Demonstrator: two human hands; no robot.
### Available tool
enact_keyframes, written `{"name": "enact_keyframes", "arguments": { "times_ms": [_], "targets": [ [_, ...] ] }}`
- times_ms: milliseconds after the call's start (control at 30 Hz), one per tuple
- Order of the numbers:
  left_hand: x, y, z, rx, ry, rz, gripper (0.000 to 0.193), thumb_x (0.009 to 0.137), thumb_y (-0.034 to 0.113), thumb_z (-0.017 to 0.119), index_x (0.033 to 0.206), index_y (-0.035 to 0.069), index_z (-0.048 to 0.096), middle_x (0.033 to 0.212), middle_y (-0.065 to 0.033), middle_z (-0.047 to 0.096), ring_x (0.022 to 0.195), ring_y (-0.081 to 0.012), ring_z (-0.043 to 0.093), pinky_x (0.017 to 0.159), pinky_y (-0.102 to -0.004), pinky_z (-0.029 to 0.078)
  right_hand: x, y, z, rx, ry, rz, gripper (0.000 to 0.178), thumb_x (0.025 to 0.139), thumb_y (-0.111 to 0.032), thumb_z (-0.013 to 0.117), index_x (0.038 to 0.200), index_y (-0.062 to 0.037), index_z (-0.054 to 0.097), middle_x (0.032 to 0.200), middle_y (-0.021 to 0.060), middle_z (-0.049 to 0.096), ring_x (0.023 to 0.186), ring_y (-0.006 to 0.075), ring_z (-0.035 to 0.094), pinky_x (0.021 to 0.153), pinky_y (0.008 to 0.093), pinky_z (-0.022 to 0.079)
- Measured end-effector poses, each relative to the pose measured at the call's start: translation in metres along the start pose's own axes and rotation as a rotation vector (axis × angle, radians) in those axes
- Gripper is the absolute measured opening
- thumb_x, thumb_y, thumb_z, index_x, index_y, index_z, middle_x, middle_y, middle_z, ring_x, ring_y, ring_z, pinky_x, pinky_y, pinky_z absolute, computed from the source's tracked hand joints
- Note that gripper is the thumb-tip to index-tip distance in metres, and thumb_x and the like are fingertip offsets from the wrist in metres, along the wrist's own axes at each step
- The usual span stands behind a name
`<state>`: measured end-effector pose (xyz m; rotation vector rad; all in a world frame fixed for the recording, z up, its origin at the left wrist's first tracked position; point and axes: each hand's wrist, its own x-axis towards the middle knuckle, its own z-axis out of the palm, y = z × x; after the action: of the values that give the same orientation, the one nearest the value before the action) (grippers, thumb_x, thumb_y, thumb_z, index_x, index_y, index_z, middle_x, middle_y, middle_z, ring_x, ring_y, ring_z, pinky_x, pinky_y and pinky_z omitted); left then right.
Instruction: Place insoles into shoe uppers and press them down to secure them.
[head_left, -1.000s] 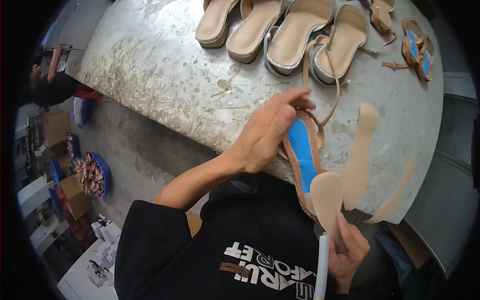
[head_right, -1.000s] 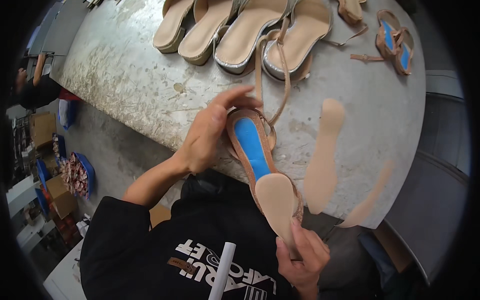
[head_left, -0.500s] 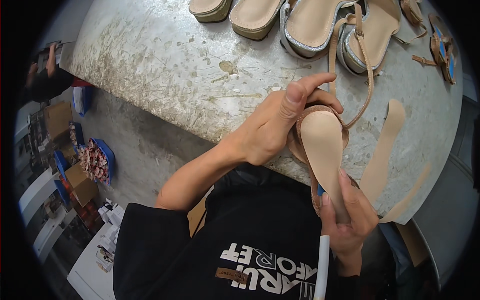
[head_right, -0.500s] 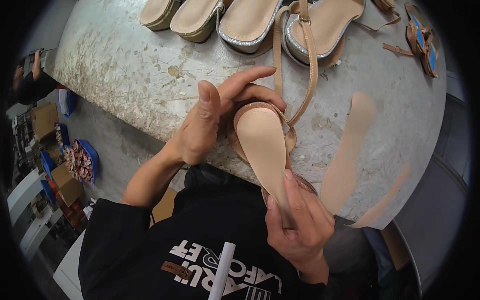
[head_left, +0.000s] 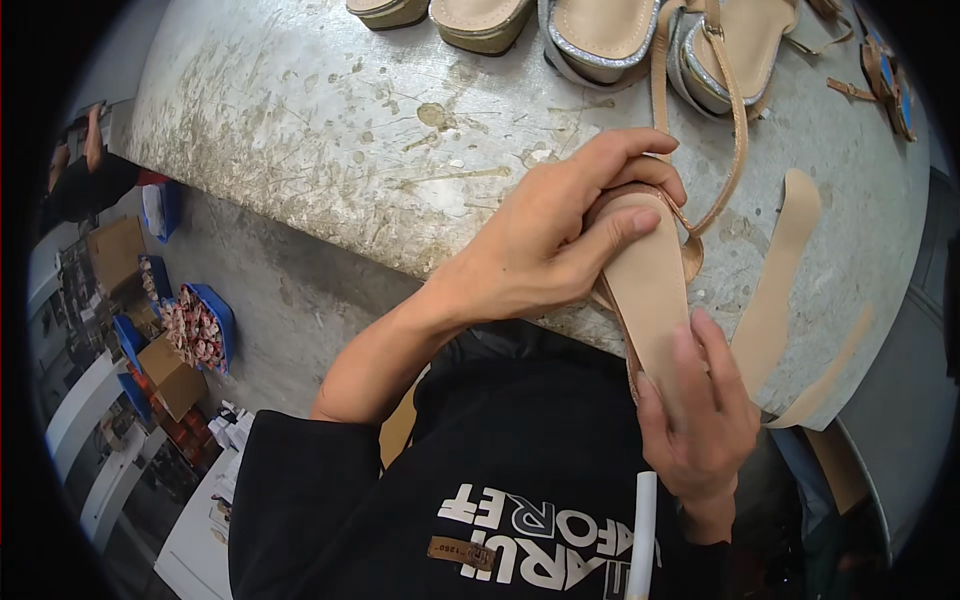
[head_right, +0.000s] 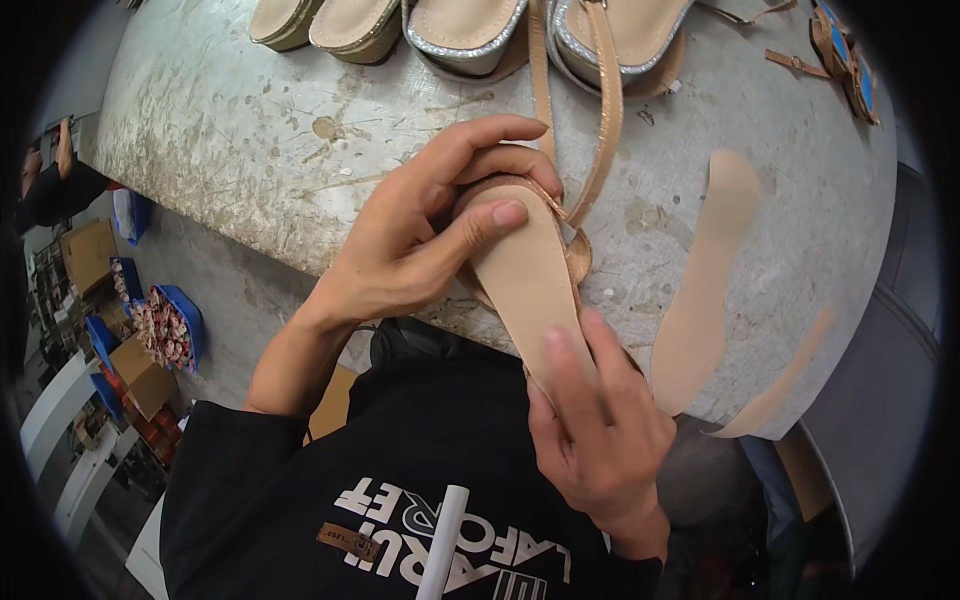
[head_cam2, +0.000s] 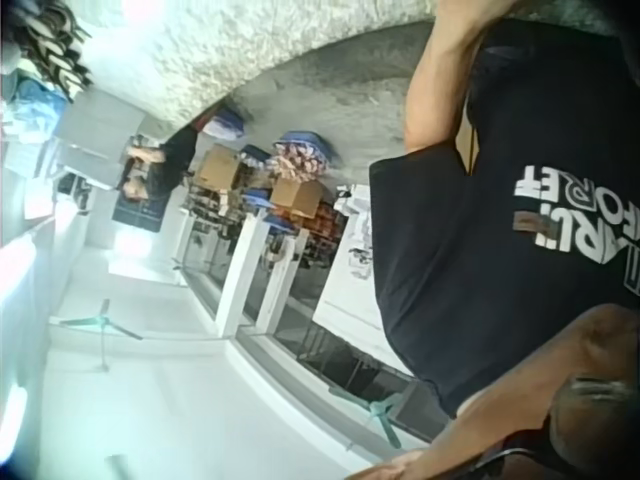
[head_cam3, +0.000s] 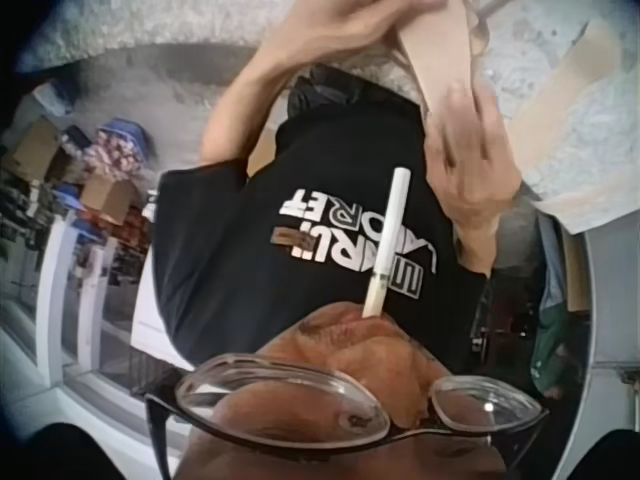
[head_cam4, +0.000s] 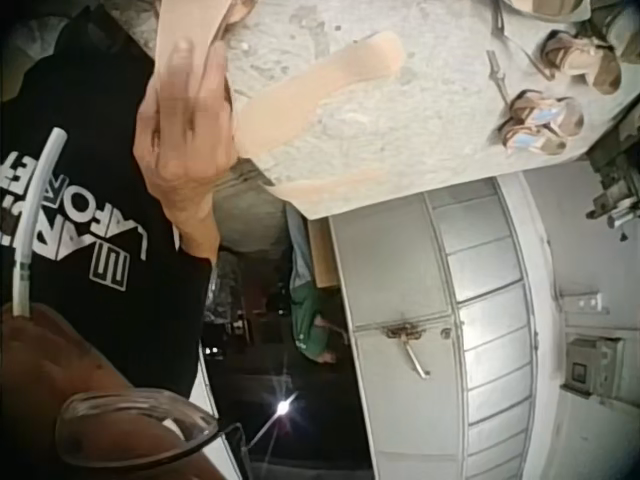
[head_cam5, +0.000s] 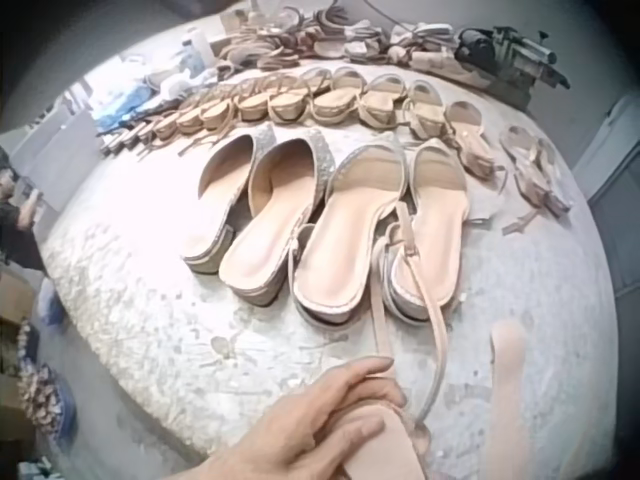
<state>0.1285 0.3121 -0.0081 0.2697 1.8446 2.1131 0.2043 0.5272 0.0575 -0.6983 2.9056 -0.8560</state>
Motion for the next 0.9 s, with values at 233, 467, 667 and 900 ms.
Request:
{"name": "enact_keyframes", "arguments": {
  "times_ms": [233,467,667,900],
  "targets": [
    [0.001,0.002,0.001,-0.028,0.061,-0.027,0.041,0.104,0.007,0.057,0.141,-0.006,0.045,0.12,-0.0134,0.066,0.113,-0.0165,0.064,0.1,-0.0292,0.051,-0.006,0.002,0.002,-0.182,-0.158,-0.063,0.043,0.083,-0.024,0.078,0.122,-0.006,0.072,0.132,0.0049,0.068,0.084,0.0239,0.063,0.065,0.0293,0.052],
    [0.004,0.015,0.004,0.128,-0.016,-0.049,0.036,0.105,0.006,0.05,0.14,-0.003,0.048,0.123,-0.0145,0.066,0.122,-0.0216,0.061,0.106,-0.0334,0.046,-0.041,-0.036,-0.066,-0.289,-0.391,0.024,0.075,0.089,-0.072,0.054,0.129,-0.0105,0.068,0.14,0.0125,0.06,0.129,0.0495,0.052,0.107,0.0629,0.037],
    [-0.014,0.005,-0.003,0.12,0.069,-0.068,0.034,0.106,0.004,0.046,0.139,-0.002,0.049,0.128,-0.0134,0.064,0.122,-0.0194,0.06,0.108,-0.034,0.043,0.008,-0.028,-0.007,-0.233,-0.277,-0.028,0.064,0.091,-0.056,0.06,0.141,-0.016,0.06,0.15,0.0112,0.051,0.143,0.0431,0.038,0.115,0.0723,0.023],
    [-0.021,0.024,-0.001,0.237,0.079,0.044,0.025,0.098,-0.002,0.059,0.123,-0.002,0.062,0.121,-0.0101,0.065,0.114,-0.0177,0.062,0.101,-0.0306,0.047,-0.032,-0.025,-0.02,-0.209,0.117,-0.031,0.049,0.086,-0.049,0.074,0.115,-0.0096,0.074,0.14,0.0176,0.057,0.135,0.0452,0.047,0.11,0.0804,0.022]
  ]
}}
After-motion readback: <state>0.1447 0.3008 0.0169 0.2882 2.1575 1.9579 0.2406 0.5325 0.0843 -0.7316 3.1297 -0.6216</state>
